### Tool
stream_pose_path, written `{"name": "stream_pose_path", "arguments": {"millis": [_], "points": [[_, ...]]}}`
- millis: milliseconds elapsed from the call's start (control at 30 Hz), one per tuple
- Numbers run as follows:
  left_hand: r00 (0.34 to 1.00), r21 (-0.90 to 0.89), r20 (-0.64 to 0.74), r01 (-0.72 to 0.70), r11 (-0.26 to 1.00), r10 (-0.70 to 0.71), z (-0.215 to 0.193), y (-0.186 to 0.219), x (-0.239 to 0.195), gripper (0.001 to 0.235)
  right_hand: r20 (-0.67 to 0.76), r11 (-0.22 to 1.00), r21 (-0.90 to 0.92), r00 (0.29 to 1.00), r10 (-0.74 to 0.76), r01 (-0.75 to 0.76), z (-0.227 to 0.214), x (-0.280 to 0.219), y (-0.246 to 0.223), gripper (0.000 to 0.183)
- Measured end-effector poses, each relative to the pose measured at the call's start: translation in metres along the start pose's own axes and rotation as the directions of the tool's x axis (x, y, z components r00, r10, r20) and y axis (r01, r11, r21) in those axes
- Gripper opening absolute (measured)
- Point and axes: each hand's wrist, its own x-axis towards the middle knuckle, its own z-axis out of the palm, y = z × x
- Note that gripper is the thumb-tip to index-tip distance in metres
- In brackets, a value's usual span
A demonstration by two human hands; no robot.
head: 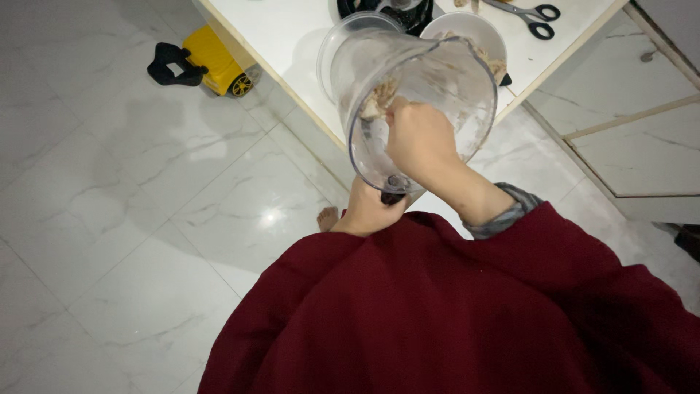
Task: The person scrapes a thick, beige paste from a blender jar into a metal bowl using a wooden stick. They repeatedly scrape the sides and bottom of the jar to transfer the contents.
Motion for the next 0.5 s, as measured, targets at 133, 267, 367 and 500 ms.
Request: {"name": "stream_pose_path", "arguments": {"millis": [133,267,367,500], "points": [[0.999,-0.042,-0.002,0.033,0.999,-0.033,0.003,-0.002,-0.003,0.023,-0.001,0.985,0.112,0.992,0.130,-0.129,0.008,0.006,-0.001,0.019],[0.997,-0.004,-0.050,-0.059,0.998,0.059,0.002,-0.003,-0.002,0.021,-0.116,0.969,0.241,0.990,0.083,-0.053,0.002,0.013,-0.002,0.021],[0.998,0.058,-0.042,-0.053,0.997,0.056,0.003,-0.003,0.001,0.019,-0.113,0.942,0.330,0.988,0.109,-0.066,-0.013,0.010,-0.004,0.021],[0.996,0.048,-0.087,-0.011,0.999,0.015,0.005,-0.001,0.003,0.022,0.011,0.900,0.383,0.976,0.219,-0.206,-0.043,-0.001,-0.003,0.022]]}}
